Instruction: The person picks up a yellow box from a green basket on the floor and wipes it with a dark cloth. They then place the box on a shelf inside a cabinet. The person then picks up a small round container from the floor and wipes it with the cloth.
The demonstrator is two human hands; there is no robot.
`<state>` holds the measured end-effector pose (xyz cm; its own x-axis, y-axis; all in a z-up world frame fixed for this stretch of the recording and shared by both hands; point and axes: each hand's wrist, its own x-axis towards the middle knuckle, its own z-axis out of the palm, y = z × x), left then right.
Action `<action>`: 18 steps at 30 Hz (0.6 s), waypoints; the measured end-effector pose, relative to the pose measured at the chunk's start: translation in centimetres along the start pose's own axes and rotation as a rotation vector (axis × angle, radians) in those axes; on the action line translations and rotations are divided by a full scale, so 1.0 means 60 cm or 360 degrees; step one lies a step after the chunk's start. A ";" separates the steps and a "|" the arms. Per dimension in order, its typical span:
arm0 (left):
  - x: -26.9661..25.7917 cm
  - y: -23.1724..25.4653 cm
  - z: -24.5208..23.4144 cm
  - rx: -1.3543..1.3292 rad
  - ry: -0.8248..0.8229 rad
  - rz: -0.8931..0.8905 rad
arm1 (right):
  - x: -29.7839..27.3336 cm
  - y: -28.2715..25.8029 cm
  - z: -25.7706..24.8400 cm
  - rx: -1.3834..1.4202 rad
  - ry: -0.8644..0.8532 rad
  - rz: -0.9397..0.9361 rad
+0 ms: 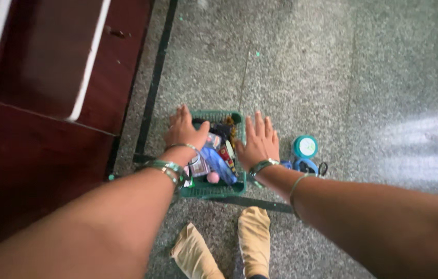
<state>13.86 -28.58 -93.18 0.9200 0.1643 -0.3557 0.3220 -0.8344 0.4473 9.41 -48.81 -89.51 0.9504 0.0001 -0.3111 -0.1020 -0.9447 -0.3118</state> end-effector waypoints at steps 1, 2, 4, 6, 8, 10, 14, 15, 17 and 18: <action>0.001 0.004 0.010 0.0008 -0.0002 0.0048 | 0.001 0.007 0.007 0.0010 0.0013 0.0010; 0.000 0.008 0.023 0.0013 -0.0006 0.0088 | 0.002 0.015 0.014 0.0016 0.0019 0.0017; 0.005 0.023 0.050 0.0018 0.0009 0.0111 | -0.002 0.031 0.027 0.0018 0.0024 0.0040; 0.004 0.037 0.075 0.0000 -0.0019 0.0112 | -0.005 0.046 0.038 0.0012 0.0033 0.0071; 0.002 0.055 0.098 -0.0039 -0.0093 0.0101 | -0.010 0.059 0.049 0.0015 0.0028 0.0100; -0.003 0.071 0.119 -0.0030 -0.0113 0.0146 | -0.012 0.071 0.058 0.0018 0.0024 0.0130; -0.018 0.093 0.145 -0.0094 -0.0115 0.0299 | -0.018 0.093 0.076 0.0009 0.0033 0.0165; -0.022 0.101 0.148 -0.0080 -0.0127 0.0331 | -0.019 0.099 0.080 0.0002 0.0040 0.0167; -0.032 0.118 0.146 -0.0054 -0.0148 0.0382 | -0.018 0.111 0.089 0.0011 0.0073 0.0170; -0.039 0.125 0.144 -0.0045 -0.0198 0.0404 | -0.019 0.118 0.094 0.0012 0.0082 0.0170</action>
<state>12.21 -39.80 -96.11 0.9382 -0.1153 -0.3263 0.0923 -0.8254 0.5570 5.97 -53.67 -96.42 0.9479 -0.1173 -0.2963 -0.2054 -0.9359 -0.2863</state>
